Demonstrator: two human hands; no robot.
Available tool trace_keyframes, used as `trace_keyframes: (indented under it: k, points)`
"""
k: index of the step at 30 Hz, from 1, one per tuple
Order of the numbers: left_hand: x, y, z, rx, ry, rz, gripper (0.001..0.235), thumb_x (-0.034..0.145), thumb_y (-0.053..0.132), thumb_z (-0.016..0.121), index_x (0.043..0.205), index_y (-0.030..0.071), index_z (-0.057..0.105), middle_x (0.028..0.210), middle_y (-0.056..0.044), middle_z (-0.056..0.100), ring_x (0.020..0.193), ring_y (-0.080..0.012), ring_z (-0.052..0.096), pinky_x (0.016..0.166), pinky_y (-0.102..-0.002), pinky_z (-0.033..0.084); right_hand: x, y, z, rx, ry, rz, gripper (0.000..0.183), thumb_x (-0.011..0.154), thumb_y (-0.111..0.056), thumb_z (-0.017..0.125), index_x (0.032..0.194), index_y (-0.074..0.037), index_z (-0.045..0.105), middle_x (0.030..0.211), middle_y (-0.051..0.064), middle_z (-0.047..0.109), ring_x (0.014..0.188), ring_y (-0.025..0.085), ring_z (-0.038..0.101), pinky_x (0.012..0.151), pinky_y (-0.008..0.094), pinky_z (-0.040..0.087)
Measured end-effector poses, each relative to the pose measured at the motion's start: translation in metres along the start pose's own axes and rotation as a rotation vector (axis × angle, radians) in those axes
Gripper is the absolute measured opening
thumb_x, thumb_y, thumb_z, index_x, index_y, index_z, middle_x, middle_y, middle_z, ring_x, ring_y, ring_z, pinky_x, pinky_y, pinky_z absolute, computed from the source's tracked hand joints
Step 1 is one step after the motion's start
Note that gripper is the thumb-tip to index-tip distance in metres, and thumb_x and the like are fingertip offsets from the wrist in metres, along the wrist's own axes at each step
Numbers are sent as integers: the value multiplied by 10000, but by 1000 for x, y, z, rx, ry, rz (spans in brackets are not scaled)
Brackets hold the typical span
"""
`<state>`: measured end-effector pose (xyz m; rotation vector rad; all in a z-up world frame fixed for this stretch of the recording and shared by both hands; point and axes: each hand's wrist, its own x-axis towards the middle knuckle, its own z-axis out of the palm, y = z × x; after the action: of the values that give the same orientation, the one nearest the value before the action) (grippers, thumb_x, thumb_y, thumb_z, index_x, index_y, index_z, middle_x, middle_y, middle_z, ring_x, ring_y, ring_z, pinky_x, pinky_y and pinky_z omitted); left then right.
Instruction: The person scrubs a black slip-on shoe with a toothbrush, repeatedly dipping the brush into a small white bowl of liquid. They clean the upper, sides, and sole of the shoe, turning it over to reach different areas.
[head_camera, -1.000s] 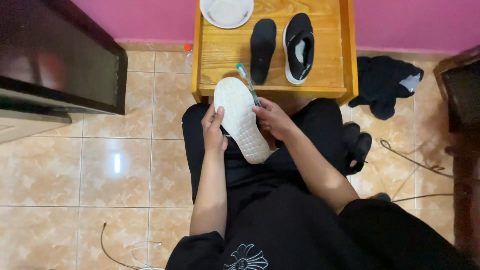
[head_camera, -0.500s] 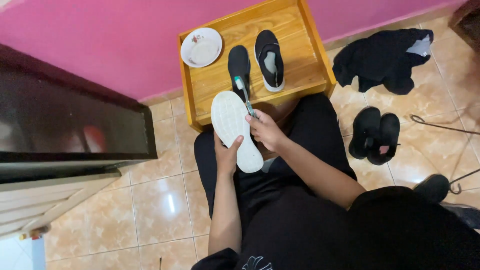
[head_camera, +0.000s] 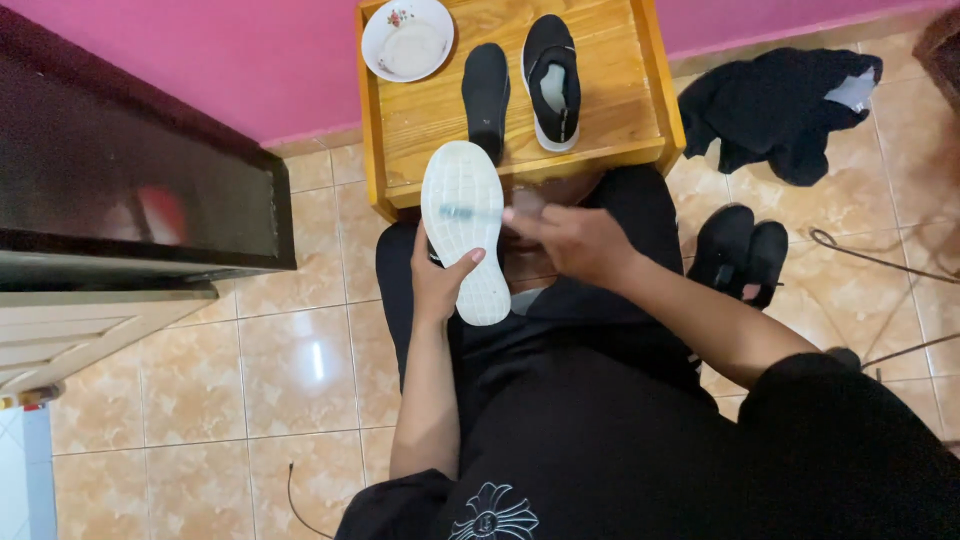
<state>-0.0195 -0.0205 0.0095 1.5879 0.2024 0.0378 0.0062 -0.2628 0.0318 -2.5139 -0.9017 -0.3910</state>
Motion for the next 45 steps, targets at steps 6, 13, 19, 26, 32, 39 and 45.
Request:
trace_keyframes:
  k: [6,13,19,26,32,39,45]
  points:
    - [-4,17,3,78,24,38,1050,751,273,951,1575,1,359,1564,-303,397,1478,-457,327,1209,-586,249,-3,17,20,-26,-4,37,431,1055,-179,422,1390,-318,655,784,20,532,559,287,585,501,400,522]
    - [-3,10,0,161,39,90,1069,697,272,983,1551,2,399,1524,-285,460,1442,-422,411,1207,-552,303,-6,29,10,-179,1,58,420,1073,-258,409,1407,-397,622,822,-48,525,608,248,610,529,374,533]
    - [-5,12,3,176,1,153,1046,677,294,996,1522,11,449,1493,-264,504,1424,-405,441,1189,-549,338,-5,31,-2,-99,-18,39,436,1080,-243,406,1436,-392,609,834,-45,557,636,270,633,526,398,530]
    - [-11,13,-3,202,-20,139,1025,663,254,1002,1503,-7,475,1461,-263,540,1400,-376,482,1188,-503,360,-2,22,-18,42,-34,-25,418,1039,-205,462,1354,-384,670,791,-20,562,630,277,630,539,369,525]
    - [-16,26,-6,233,-42,155,985,679,247,996,1491,0,496,1447,-258,557,1383,-371,501,1169,-498,384,-3,28,-20,-114,-24,-24,403,1022,-225,473,1333,-385,674,774,-31,547,606,244,627,537,362,526]
    - [-16,36,-6,281,-63,178,961,676,232,996,1478,9,516,1420,-246,588,1358,-357,532,1153,-483,412,-4,40,-21,-342,51,-25,512,1025,-200,439,1466,-403,600,815,-68,524,598,168,593,535,298,516]
    - [-17,31,-9,246,-61,168,970,657,233,1006,1472,16,527,1411,-225,604,1354,-327,543,1158,-463,409,-8,33,-17,-330,85,-67,453,1045,-227,390,1385,-375,651,742,-49,470,563,195,550,499,347,478]
